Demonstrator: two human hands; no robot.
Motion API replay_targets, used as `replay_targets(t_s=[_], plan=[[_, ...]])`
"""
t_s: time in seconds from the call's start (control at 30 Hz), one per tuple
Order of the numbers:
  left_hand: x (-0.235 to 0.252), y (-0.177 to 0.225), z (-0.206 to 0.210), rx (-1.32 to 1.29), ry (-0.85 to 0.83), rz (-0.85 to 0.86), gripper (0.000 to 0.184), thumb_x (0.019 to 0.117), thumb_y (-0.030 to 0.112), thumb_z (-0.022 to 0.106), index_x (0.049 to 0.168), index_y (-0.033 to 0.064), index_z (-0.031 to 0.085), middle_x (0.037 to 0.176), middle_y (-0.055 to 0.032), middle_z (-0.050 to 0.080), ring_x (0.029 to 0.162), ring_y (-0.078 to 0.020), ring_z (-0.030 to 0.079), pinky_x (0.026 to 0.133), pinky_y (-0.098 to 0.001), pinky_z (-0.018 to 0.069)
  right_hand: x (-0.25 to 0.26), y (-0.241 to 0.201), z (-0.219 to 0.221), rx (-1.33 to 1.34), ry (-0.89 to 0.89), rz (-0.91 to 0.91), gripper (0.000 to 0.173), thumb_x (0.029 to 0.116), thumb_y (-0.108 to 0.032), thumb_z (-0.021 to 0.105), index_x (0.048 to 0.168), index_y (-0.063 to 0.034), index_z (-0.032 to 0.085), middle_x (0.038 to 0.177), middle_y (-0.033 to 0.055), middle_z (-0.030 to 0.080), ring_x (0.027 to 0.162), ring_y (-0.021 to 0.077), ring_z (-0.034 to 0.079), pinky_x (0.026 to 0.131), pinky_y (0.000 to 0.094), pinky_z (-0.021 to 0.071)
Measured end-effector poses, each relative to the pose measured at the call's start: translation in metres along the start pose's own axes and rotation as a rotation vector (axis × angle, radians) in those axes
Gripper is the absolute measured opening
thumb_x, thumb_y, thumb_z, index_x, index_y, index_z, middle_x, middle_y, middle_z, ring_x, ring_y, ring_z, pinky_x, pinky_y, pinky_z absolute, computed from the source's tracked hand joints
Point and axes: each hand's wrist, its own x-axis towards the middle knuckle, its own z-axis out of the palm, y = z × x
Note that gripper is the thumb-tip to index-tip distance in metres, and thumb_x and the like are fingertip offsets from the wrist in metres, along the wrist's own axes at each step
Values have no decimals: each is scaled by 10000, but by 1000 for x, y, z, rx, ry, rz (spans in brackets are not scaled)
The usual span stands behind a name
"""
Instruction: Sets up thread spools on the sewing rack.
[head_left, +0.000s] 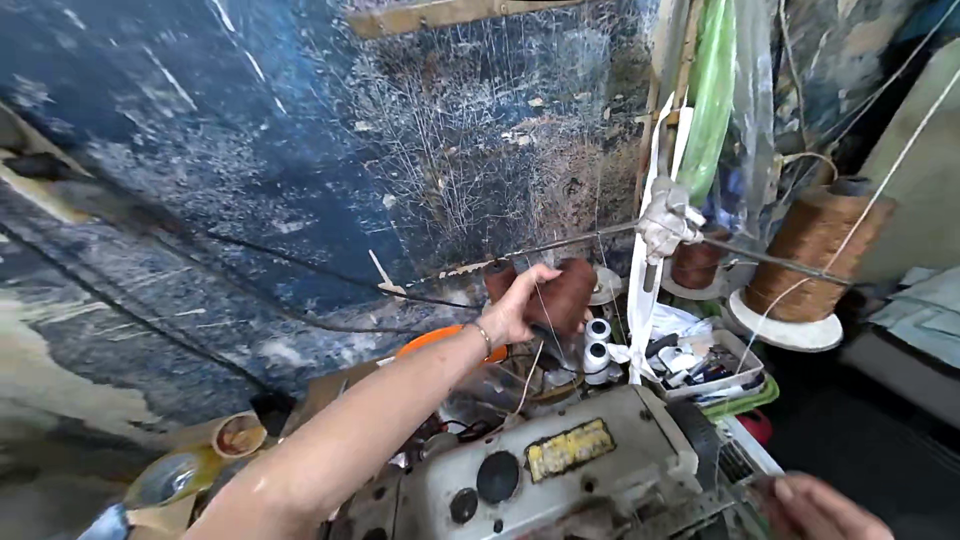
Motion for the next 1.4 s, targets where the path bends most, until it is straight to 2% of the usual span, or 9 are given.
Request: replay_targets(t_s=[0.23,0.47,0.63,0.77,0.83,0.93,1.07,1.23,1.4], plan=[[-11,-17,1,-151,-229,-2,514,1013,478,336,1202,104,632,1089,-194,720,762,-236,719,617,-328,590,142,-53,49,272,-230,54,298,1027,-61,442,1222,-16,662,1011,115,743,740,167,715,715,311,623],[-13,-13,-9,-158,-205,21,531,1011,463,304,1237,93,612,1164,-219,696,822,-267,719,655,-352,595,188,-88,109,232,-545,166,282,1065,-19,408,1277,30,588,1068,171,736,860,262,754,826,406,636],[-16,-19,1,-210,60,123,365,1009,421,436,1108,136,641,952,-92,700,861,-216,698,737,-393,593,203,-101,145,267,-738,307,460,1077,-320,443,1473,-89,404,1269,133,644,1111,287,684,926,492,593],[-15,-28,33,-129,277,197,291,1005,261,586,1261,124,562,1029,-88,681,916,-199,683,805,-391,582,206,-99,172,382,-687,604,678,1055,-641,223,1536,-182,356,1421,169,553,1259,366,594,980,610,522],[-8,-33,33,-15,347,251,526,946,224,665,1418,154,443,1141,-130,658,1000,-247,666,841,-443,569,201,-102,184,401,-594,688,756,997,-736,255,1532,-221,391,1470,157,514,1307,382,542,999,645,480],[-6,-35,28,116,385,232,719,962,383,660,1558,210,298,1307,-148,600,1136,-286,622,910,-508,538,200,-109,193,416,-585,668,646,1050,-622,291,1511,-183,399,1410,158,558,1258,364,593,963,604,533],[-9,-33,32,119,413,144,684,974,538,619,1469,102,435,1256,-144,640,1138,-260,640,969,-483,533,205,-113,194,265,-518,573,507,1098,-461,363,1385,-75,522,1175,150,680,1033,280,695,850,469,591],[-5,-36,12,108,392,199,568,988,449,632,1405,86,501,1143,-128,672,1013,-233,675,881,-442,568,196,-125,186,53,-403,309,172,1019,-55,588,1122,63,658,1015,123,693,870,164,686,824,334,589],[-22,-34,-10,-190,210,169,423,1024,474,440,1184,126,619,980,-121,699,800,-233,698,680,-387,598,213,-114,154,536,-399,66,199,1036,-2,477,1076,1,671,977,142,762,871,244,766,814,379,644]])
